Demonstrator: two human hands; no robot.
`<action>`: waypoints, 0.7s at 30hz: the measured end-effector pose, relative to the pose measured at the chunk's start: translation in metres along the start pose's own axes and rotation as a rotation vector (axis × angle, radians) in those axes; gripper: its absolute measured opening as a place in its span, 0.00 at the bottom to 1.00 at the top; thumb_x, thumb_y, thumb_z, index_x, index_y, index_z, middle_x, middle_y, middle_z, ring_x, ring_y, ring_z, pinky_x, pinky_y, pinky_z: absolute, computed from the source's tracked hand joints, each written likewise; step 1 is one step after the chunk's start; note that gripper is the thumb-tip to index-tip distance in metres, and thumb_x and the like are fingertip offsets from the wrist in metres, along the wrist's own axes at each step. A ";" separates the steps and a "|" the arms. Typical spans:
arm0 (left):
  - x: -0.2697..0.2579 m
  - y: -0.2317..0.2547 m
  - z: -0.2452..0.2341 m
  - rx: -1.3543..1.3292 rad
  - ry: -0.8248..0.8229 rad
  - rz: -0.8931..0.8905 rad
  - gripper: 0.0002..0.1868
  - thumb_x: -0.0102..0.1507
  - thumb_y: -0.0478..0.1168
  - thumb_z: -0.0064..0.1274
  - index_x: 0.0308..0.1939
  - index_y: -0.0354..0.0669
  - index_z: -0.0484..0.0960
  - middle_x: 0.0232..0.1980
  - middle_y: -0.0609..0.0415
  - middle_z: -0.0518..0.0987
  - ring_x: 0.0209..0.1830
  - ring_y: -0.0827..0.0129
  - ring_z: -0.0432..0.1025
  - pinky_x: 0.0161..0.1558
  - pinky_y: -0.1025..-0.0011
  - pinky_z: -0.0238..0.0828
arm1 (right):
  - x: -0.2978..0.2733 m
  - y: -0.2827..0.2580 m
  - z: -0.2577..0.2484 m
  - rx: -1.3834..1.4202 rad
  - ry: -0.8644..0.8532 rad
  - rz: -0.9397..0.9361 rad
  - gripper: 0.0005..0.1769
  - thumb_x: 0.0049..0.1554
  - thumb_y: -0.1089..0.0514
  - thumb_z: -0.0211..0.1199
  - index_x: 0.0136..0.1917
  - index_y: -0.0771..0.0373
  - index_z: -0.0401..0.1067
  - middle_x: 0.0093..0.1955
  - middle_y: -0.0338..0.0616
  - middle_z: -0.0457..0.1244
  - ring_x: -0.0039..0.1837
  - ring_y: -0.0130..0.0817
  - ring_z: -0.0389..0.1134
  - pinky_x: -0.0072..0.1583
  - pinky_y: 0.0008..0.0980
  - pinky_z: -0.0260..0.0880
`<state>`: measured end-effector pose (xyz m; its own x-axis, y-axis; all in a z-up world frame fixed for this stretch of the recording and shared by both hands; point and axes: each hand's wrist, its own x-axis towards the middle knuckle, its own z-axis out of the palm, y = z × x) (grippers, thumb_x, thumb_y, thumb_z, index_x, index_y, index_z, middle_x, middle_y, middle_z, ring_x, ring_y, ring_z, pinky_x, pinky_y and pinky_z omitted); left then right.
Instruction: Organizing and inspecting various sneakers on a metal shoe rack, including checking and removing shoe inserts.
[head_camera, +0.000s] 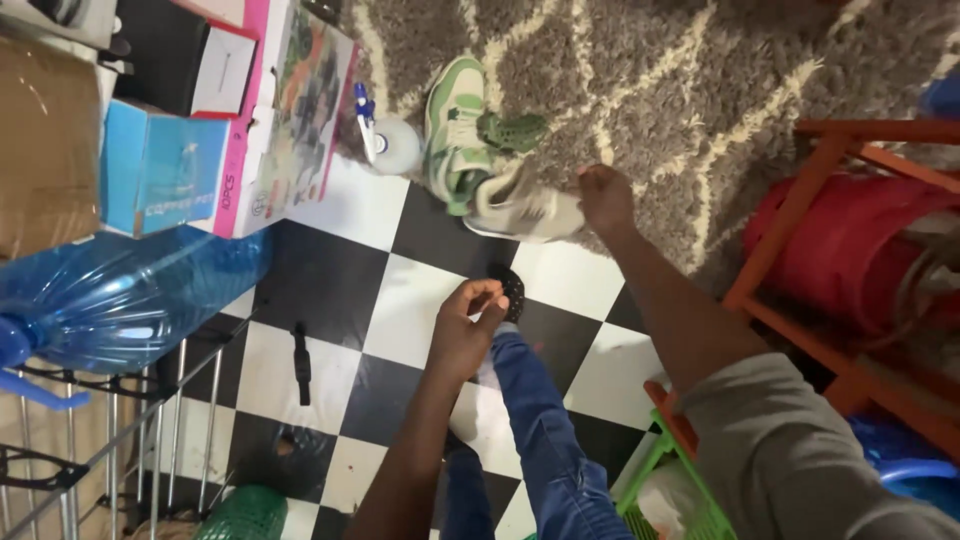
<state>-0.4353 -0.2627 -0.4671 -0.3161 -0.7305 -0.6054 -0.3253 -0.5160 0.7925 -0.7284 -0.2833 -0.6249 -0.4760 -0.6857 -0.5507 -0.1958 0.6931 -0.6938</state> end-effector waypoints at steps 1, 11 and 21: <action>0.003 0.000 0.002 -0.002 -0.005 0.006 0.17 0.63 0.41 0.62 0.53 0.37 0.82 0.48 0.51 0.84 0.51 0.69 0.76 0.56 0.71 0.72 | -0.007 -0.001 0.000 -0.001 0.007 -0.003 0.18 0.70 0.49 0.56 0.47 0.65 0.73 0.40 0.45 0.68 0.41 0.33 0.68 0.45 0.33 0.69; -0.011 0.042 -0.019 -0.073 0.074 0.030 0.17 0.63 0.42 0.60 0.54 0.38 0.81 0.49 0.51 0.83 0.49 0.70 0.76 0.52 0.71 0.73 | -0.098 -0.002 0.036 0.394 -0.160 0.076 0.09 0.68 0.58 0.50 0.49 0.59 0.70 0.43 0.36 0.67 0.44 0.25 0.69 0.41 0.28 0.70; -0.163 0.062 -0.097 -0.406 0.341 0.027 0.20 0.66 0.47 0.60 0.55 0.35 0.82 0.45 0.48 0.78 0.41 0.68 0.70 0.41 0.68 0.68 | -0.293 -0.157 0.081 0.542 -0.245 -0.011 0.07 0.65 0.58 0.58 0.52 0.63 0.73 0.49 0.41 0.70 0.49 0.30 0.72 0.47 0.29 0.73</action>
<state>-0.3176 -0.2189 -0.3116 0.0099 -0.8153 -0.5789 0.0715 -0.5769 0.8137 -0.4890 -0.2092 -0.3923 -0.2519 -0.7683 -0.5884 0.2970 0.5173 -0.8026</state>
